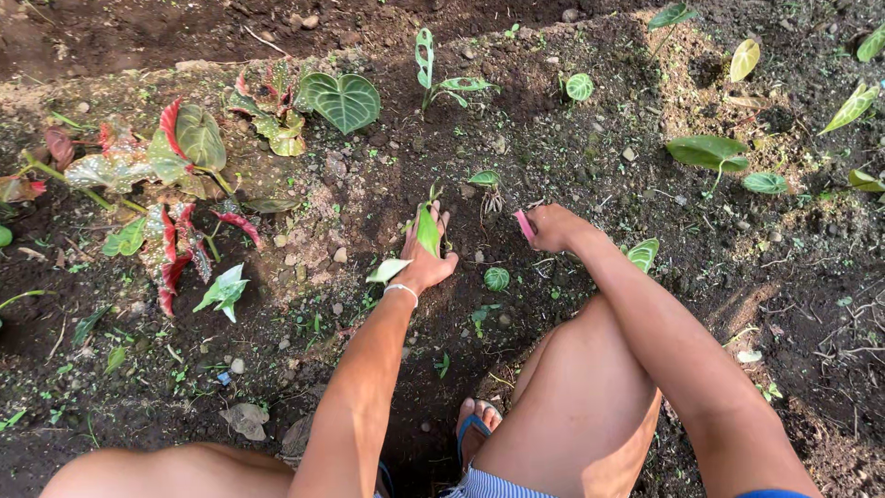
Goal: The person plants a small plant into the ground using a small knife to dig and pat the soil. They then walk to a workbench, pick up two potted plants, and repot one into a larger container filled with soil.
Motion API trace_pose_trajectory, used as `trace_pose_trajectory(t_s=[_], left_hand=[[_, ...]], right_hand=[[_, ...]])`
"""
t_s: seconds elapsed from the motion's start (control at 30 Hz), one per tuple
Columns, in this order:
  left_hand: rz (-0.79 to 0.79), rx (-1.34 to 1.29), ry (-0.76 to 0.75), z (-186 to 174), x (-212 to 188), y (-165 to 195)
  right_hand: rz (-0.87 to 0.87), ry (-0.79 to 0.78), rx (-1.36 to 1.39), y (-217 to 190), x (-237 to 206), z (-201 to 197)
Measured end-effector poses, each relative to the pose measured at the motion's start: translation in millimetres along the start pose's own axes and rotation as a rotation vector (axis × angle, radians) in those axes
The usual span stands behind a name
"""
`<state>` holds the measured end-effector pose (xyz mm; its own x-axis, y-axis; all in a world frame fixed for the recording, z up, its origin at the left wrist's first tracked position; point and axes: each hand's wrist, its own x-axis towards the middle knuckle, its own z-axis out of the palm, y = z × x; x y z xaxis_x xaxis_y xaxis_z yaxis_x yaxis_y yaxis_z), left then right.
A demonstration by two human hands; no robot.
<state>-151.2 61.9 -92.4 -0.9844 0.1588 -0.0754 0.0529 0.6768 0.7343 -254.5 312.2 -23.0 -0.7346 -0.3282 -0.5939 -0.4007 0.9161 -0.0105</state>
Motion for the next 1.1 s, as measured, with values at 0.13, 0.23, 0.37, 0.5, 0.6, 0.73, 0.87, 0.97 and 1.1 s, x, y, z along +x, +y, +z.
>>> trace_pose_trajectory(t_s=[0.13,0.23,0.37,0.5,0.6,0.73,0.87,0.97,1.1], left_hand=[[0.021,0.190,-0.070,-1.7,-4.3,1.4],[0.093,0.279,-0.065,0.1,-11.3,-0.3],[0.018,0.287,-0.149,-2.1,-12.6,2.7],[-0.097,0.293,-0.138,1.8,-17.4,16.7],[-0.262,0.225,-0.064,17.0,-32.0,27.1],[-0.155,0.067,0.119,31.2,-48.1,28.6],[-0.056,0.057,0.189,35.7,-59.5,24.5],[-0.070,0.064,0.198,38.9,-64.8,32.1],[-0.140,0.094,0.120,43.3,-61.7,41.5]], right_hand=[[-0.014,0.005,0.005,-8.1,0.6,0.4],[-0.036,0.017,0.012,-20.9,1.2,-2.2],[-0.052,0.048,0.003,-42.1,2.5,-5.7],[-0.199,0.231,0.191,-59.5,4.7,-3.6],[-0.288,0.277,0.677,-77.5,8.8,7.9],[-0.028,0.106,1.195,-116.3,25.0,31.1],[0.043,0.171,1.211,-130.2,29.1,48.2],[-0.041,0.333,0.995,-128.3,21.2,55.3],[0.005,0.382,0.954,-127.0,12.1,53.1]])
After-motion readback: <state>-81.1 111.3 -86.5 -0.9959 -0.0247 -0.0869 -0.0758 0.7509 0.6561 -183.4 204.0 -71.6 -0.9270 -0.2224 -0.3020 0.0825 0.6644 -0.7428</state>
